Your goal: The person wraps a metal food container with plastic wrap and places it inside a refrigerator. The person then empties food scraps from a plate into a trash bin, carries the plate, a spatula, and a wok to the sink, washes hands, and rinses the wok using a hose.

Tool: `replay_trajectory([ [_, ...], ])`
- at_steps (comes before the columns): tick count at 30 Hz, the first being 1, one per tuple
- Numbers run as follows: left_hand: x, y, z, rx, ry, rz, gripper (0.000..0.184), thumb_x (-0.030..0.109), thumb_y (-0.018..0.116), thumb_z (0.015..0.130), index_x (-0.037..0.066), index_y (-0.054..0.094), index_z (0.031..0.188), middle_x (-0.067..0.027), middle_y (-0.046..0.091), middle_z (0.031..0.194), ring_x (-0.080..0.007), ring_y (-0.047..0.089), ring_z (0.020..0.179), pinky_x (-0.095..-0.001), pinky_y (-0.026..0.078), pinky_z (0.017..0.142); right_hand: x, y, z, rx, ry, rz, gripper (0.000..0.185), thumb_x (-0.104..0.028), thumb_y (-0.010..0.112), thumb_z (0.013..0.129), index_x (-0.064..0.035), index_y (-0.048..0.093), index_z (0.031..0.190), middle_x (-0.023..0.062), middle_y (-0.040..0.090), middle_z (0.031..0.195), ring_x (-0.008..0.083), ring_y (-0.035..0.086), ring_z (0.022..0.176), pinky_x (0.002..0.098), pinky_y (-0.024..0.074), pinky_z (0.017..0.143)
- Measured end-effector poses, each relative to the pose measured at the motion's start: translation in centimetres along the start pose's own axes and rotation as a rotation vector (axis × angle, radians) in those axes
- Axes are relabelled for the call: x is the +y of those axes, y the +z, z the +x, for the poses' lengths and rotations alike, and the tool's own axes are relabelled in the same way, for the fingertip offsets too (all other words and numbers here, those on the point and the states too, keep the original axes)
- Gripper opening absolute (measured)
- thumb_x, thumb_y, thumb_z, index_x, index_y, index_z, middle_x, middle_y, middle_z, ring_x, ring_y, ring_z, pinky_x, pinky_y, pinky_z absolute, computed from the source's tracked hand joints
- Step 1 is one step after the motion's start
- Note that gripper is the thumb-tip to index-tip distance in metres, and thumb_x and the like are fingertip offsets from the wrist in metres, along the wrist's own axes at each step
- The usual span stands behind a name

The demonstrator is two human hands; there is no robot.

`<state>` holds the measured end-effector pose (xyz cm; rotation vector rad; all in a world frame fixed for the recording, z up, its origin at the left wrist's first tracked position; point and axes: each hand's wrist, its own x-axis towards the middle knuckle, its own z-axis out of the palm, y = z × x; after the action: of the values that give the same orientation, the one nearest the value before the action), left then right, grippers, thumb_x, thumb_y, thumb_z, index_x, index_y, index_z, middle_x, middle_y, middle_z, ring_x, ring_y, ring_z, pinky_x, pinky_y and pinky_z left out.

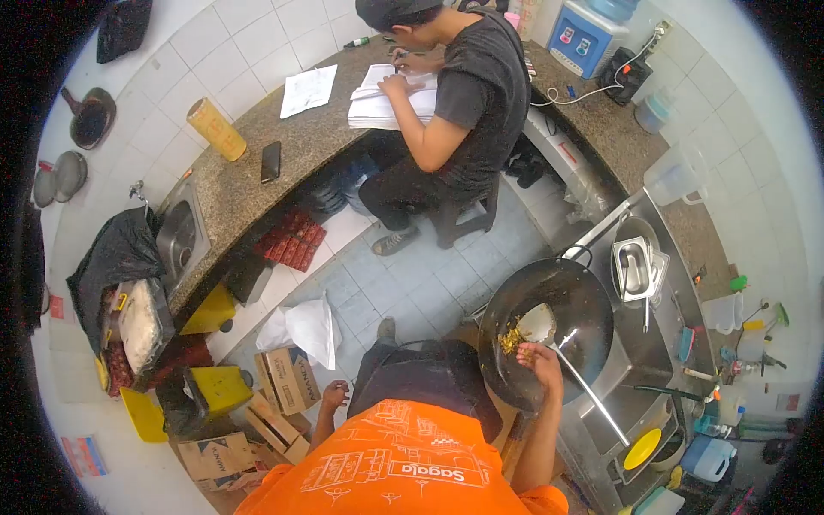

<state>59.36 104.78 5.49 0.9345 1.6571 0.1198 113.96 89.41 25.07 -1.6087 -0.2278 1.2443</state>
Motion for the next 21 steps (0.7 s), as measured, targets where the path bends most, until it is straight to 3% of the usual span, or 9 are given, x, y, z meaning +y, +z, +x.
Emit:
replay_trajectory([
  [8, -1.1, -0.1, 0.7, -0.032, -0.055, 0.0, 0.034, 0.027, 0.058, 0.09, 0.005, 0.058, 0.115, -0.0087, 0.065, 0.09, -0.0198, 0.063, 0.064, -0.0343, 0.053, 0.052, -7.0, 3.5, -3.7, -0.002, -0.145, 0.103, 0.029, 0.004, 0.043, 0.09, 0.0075, 0.057, 0.115, 0.0137, 0.064, 0.105, 0.0213, 0.064, 0.091, 0.0311, 0.0514, 0.089],
  [11, -0.7, -0.5, 0.2, -0.049, -0.011, 0.0, 0.035, 0.027, 0.058, 0.089, 0.004, 0.058, 0.116, -0.0084, 0.064, 0.088, -0.02, 0.063, 0.063, -0.0342, 0.053, 0.051, -12.4, 6.7, -6.1, -0.008, -0.221, -0.026, 0.03, 0.003, 0.043, 0.091, 0.0062, 0.058, 0.116, 0.0141, 0.064, 0.108, 0.0214, 0.064, 0.094, 0.0312, 0.0512, 0.09],
  [15, 0.4, -0.8, 0.5, -0.055, -0.015, 0.108, 0.038, 0.027, 0.058, 0.088, 0.002, 0.056, 0.116, -0.0103, 0.064, 0.09, -0.0214, 0.065, 0.066, -0.035, 0.055, 0.051, -21.2, 12.1, -11.2, -0.256, -0.413, -0.145, 0.031, 0.003, 0.042, 0.091, 0.0048, 0.06, 0.116, 0.0148, 0.065, 0.109, 0.0189, 0.065, 0.096, 0.0304, 0.0515, 0.089],
  [19, -1.6, -1.1, 3.3, -0.091, 0.007, 0.024, 0.041, 0.029, 0.058, 0.089, 0.002, 0.053, 0.12, -0.0105, 0.063, 0.089, -0.022, 0.064, 0.066, -0.0355, 0.054, 0.05, -27.9, 16.5, -17.9, -0.641, -0.478, -0.135, 0.036, 0.006, 0.041, 0.087, 0.0051, 0.059, 0.118, 0.0133, 0.066, 0.109, 0.0175, 0.065, 0.096, 0.0307, 0.0519, 0.088],
  [21, -2.3, -1.6, 5.0, -0.169, 0.055, 0.03, 0.034, 0.03, 0.058, 0.09, 0.004, 0.057, 0.112, -0.0087, 0.062, 0.082, -0.0201, 0.063, 0.062, -0.0331, 0.053, 0.048, -30.7, 18.0, -21.5, -0.862, -0.553, -0.275, 0.036, 0.006, 0.042, 0.086, 0.0049, 0.059, 0.119, 0.0129, 0.066, 0.109, 0.0159, 0.065, 0.096, 0.03, 0.0521, 0.086],
])
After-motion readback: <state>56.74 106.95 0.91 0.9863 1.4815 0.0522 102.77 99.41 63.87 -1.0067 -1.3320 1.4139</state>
